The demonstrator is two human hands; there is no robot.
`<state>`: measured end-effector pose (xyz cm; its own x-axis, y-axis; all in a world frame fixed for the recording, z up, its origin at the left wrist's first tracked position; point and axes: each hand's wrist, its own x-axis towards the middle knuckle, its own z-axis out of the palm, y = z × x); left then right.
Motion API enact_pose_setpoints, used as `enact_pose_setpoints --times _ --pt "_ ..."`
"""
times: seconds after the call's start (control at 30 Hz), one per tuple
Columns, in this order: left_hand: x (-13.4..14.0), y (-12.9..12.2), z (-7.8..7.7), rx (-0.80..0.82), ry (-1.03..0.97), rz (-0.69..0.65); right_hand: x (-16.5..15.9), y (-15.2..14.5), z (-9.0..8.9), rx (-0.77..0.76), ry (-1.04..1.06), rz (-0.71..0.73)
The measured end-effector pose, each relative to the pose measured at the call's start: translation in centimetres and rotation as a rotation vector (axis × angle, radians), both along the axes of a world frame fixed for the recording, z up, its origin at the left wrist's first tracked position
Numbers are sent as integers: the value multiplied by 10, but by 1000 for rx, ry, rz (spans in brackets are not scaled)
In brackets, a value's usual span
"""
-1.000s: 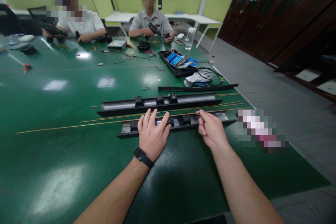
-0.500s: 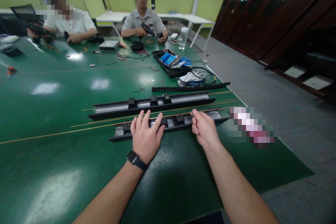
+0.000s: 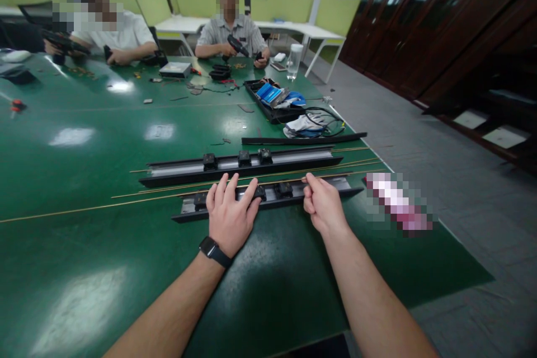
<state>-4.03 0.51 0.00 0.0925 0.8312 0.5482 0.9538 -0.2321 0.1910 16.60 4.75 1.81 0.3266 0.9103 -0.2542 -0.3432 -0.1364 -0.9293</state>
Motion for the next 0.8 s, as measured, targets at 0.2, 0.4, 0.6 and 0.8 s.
enact_pose_setpoints --times 0.2,0.4,0.6,0.8 --pt "0 0 0 -10 22 11 1 0 0 -19 -4 50" --pt "0 0 0 1 7 2 0 -1 -1 -1 -19 35" --pt "0 0 0 -6 18 4 -2 0 -2 -2 -28 12" --pt "0 0 0 -12 12 8 -3 0 -3 2 -37 -14"
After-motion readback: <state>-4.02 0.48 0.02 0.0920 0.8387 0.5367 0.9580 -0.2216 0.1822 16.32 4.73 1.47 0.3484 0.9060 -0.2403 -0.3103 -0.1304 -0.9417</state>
